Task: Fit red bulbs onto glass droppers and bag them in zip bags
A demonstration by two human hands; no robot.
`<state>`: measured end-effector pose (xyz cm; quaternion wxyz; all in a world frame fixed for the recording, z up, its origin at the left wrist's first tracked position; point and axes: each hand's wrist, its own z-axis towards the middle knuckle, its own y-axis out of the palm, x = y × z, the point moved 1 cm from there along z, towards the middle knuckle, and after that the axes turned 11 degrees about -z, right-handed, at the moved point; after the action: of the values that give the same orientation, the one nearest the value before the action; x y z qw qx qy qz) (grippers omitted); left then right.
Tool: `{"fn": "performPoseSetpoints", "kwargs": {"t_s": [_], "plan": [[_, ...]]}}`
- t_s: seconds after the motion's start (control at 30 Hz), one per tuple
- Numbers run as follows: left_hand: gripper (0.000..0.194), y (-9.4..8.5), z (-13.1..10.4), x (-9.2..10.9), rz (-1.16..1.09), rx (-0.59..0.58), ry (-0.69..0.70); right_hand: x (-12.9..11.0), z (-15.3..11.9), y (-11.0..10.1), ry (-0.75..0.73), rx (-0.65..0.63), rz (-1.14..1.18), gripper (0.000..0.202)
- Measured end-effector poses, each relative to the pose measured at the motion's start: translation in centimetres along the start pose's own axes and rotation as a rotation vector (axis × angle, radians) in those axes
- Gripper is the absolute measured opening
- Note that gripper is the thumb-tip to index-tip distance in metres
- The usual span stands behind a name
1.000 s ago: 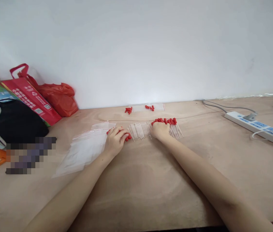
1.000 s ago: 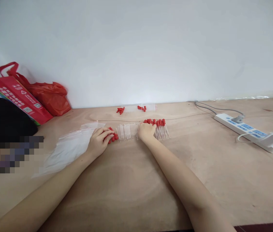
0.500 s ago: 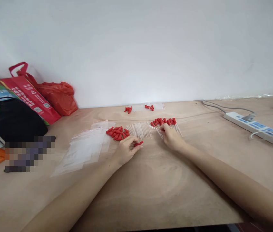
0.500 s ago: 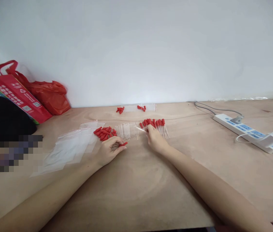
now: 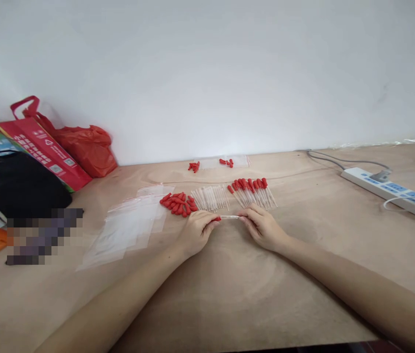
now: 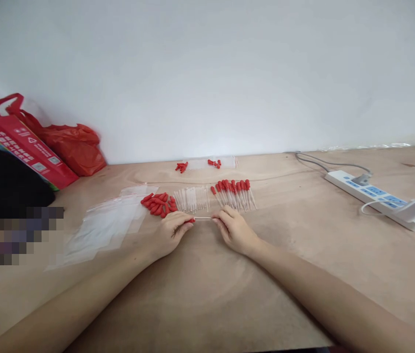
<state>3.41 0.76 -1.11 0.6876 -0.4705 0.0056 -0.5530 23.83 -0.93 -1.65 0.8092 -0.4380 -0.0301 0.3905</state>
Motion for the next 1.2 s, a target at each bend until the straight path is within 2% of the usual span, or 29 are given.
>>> {"fn": "performPoseSetpoints", "kwargs": {"t_s": [0.27, 0.47, 0.83, 1.07, 1.2], "plan": [[0.015, -0.1, 0.0, 0.3, -0.04, -0.01, -0.048, 0.2, -0.2, 0.3, -0.038, -0.084, -0.044, 0.018], [0.018, -0.1, -0.1, 0.1, -0.027, -0.038, 0.001, 0.6, -0.1, 0.1, -0.096, -0.165, -0.084, 0.019], [0.017, 0.1, -0.4, 0.3, -0.043, -0.164, -0.029, 1.6, 0.4, -0.3, -0.358, -0.086, -0.357, 0.032], [0.018, 0.2, -0.4, 0.3, 0.015, -0.108, 0.018, 0.3, -0.1, 0.1, -0.224, -0.099, -0.299, 0.021], [0.016, 0.1, -0.4, 0.5, 0.043, -0.101, 0.061, -0.3, -0.1, 0.2, -0.202, -0.111, -0.266, 0.02]]}}
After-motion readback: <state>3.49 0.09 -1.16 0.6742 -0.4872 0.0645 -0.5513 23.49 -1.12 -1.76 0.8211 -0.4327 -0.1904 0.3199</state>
